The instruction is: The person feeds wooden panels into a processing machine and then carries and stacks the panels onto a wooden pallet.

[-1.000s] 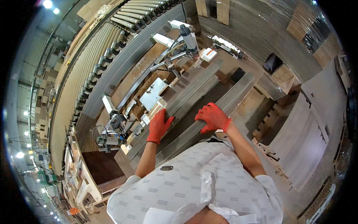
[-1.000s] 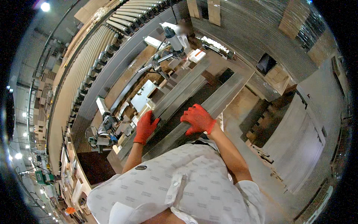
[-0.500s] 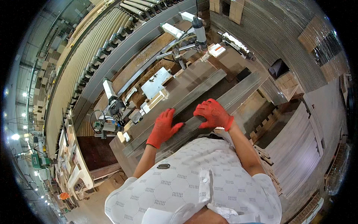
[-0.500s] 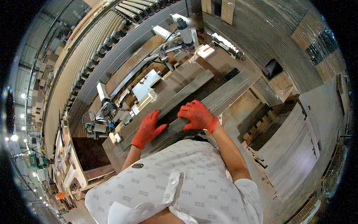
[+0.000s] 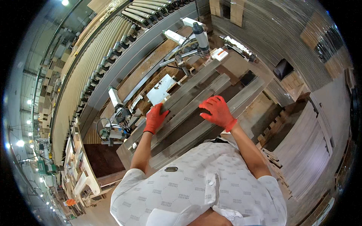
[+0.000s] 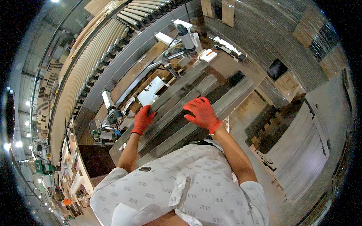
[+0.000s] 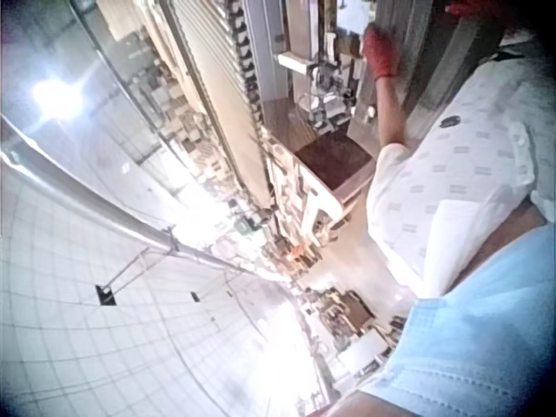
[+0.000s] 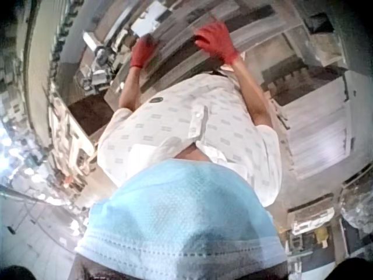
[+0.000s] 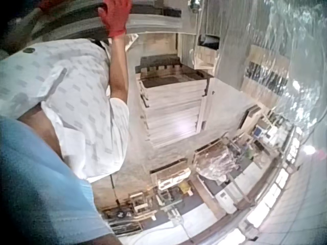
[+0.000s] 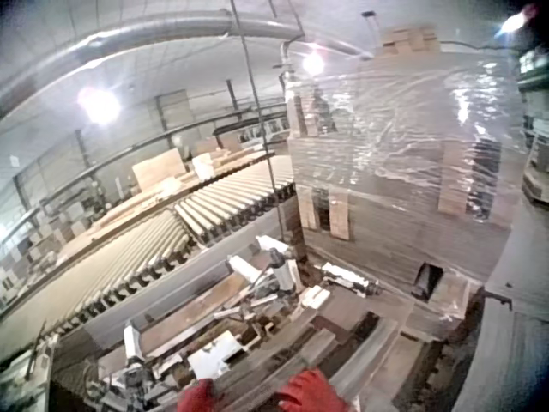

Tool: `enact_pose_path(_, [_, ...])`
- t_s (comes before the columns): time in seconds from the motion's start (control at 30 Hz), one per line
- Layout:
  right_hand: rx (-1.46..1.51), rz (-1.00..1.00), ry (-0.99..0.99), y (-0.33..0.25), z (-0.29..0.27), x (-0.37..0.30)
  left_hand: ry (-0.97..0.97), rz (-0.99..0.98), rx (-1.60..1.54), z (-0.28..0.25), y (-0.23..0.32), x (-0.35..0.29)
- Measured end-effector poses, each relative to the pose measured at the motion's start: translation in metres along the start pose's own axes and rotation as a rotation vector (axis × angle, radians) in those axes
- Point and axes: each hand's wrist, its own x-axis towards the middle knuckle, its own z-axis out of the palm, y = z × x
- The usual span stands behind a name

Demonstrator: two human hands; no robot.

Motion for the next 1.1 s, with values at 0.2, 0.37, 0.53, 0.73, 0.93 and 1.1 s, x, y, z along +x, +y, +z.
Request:
enact_pose_path(0.2, [-0.019, 0.072, -0.059, 0.011, 0.014, -0.025, 0.121, -0.011, 0.155, 0.041, -0.04, 0.009])
enact_pose_path(0.37, [-0.028, 0.089, -0.022, 0.012, 0.026, -0.037, 0.146, -0.091, 0.041, 0.059, -0.051, 0.018])
enact_pose_path(0.53, [-0.028, 0.083, -0.075, 0.006, 0.021, -0.031, 0.129, -0.072, -0.072, 0.062, -0.057, 0.027])
enact_pose_path(0.73, [0.001, -0.007, -0.2, 0.005, 0.016, -0.026, 0.036, -0.033, -0.001, 0.052, -0.041, 0.042])
enact_pose_path(0.93, [-0.053, -0.146, -0.502, -0.007, 0.012, -0.011, -0.105, -0.041, 0.157, 0.048, -0.007, 0.079])
enact_pose_path(1.1, [-0.188, -0.129, -0.596, -0.005, 0.018, -0.017, -0.153, -0.128, 0.055, 0.053, -0.006, 0.086])
